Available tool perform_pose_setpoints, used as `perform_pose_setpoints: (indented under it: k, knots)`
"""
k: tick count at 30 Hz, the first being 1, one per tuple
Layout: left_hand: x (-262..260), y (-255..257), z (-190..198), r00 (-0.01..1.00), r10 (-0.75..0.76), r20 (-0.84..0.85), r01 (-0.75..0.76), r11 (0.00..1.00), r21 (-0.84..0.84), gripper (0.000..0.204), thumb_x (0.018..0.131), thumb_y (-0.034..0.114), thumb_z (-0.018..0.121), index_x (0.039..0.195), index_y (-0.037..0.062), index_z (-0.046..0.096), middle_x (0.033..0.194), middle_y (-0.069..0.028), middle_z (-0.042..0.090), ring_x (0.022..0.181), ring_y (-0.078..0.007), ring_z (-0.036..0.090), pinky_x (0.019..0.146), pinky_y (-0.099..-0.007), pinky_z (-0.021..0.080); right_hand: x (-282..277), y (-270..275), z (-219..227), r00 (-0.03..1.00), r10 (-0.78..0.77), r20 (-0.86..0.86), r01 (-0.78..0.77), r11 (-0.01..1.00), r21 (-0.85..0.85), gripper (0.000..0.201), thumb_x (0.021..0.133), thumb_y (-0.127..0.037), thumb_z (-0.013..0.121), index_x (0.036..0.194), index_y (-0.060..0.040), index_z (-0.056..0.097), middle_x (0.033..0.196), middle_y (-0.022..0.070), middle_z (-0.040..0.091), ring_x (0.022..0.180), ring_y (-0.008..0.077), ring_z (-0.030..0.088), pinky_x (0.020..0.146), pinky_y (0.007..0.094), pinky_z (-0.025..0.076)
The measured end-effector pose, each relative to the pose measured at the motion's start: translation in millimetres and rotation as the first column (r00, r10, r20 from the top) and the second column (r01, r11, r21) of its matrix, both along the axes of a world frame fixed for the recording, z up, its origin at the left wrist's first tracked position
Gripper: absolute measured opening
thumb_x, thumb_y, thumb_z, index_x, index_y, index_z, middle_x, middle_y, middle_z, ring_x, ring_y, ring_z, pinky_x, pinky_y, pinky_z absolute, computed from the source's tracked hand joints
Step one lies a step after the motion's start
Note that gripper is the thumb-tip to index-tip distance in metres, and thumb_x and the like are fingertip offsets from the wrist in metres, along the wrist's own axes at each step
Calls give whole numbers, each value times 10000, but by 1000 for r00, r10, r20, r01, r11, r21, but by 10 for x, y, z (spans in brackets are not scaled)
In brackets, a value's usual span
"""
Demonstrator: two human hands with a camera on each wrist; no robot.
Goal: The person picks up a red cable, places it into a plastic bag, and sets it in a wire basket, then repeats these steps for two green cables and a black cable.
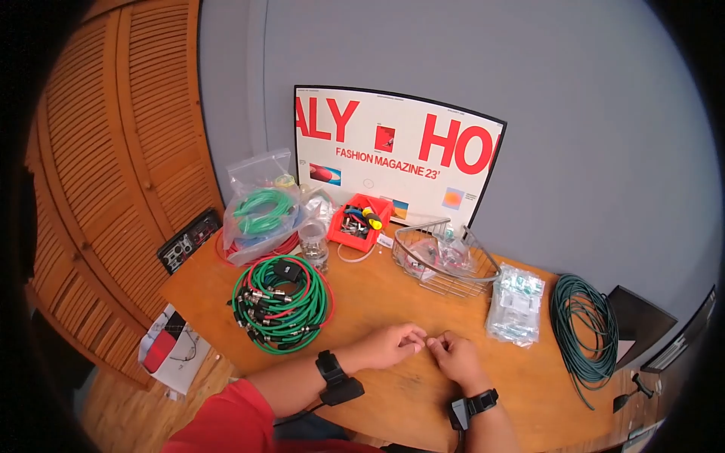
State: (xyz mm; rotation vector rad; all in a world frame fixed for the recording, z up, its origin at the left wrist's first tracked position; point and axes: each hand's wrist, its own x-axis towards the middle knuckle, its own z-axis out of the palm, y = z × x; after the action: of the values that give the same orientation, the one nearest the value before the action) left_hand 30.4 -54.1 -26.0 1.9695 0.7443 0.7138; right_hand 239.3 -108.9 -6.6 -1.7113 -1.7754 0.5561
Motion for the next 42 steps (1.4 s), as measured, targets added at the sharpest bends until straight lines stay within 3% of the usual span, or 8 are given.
perform_pose_setpoints:
  k: [5,12,21,28,35,38,40,42]
  knots:
    - [29,-26,237,969,-30,245,117,931,-347,452,988,136,622,1386,19,446,1189,-70,657,925,-86,590,824,-256,484,22,-54,74,999,39,32,-39,999,-9,268,917,-293,716,871,-31,681,710,129,662,630,240,627,611,374,501]
    - [-890,522,1063,974,226,-21,-224,973,58,311,973,189,657,1241,43,594,1064,-50,674,912,-102,639,805,-283,536,22,-87,120,996,92,-12,-92,996,-10,242,908,-308,697,953,-70,704,798,144,702,747,316,686,686,405,539]
    - [-2150,729,1105,314,818,-482,-428,575,697,167,834,206,659,930,87,727,935,-169,725,923,-357,692,790,-465,549,54,-60,10,990,132,-40,-132,991,20,207,904,-269,689,960,-70,702,794,147,702,757,325,689,692,415,539]
    - [-2375,858,951,161,778,-607,-347,620,704,170,786,193,673,921,114,740,957,-164,731,928,-363,695,783,-486,545,34,-72,46,993,111,-28,-111,994,9,195,897,-261,695,943,-72,705,782,144,703,745,327,689,683,418,541]
    - [-2374,829,1092,161,717,-678,-401,675,619,207,829,143,609,967,50,733,1027,-212,722,954,-383,699,809,-487,550,45,-68,41,994,113,11,-113,993,15,198,897,-267,697,946,-75,710,784,142,705,749,328,690,682,420,541]
    - [-2465,865,1120,341,784,-519,-513,618,596,214,906,207,619,980,18,687,905,-173,732,809,-327,719,711,-428,558,43,-77,40,994,112,15,-112,994,8,198,898,-264,696,950,-73,710,786,145,705,751,333,689,683,422,542]
    - [-2413,797,1310,691,661,-292,-690,724,6,229,965,251,630,950,23,630,749,-69,657,619,-199,653,583,-324,511,44,-71,44,994,112,12,-112,994,-3,199,898,-263,697,955,-72,711,793,149,705,756,340,688,686,426,542]
    - [-2195,586,1582,763,621,-180,-642,760,-100,201,982,241,616,920,50,597,704,-17,574,576,-150,598,548,-287,469,46,-69,32,993,118,-7,-118,993,6,199,897,-260,697,957,-71,712,795,152,705,756,343,687,688,428,542]
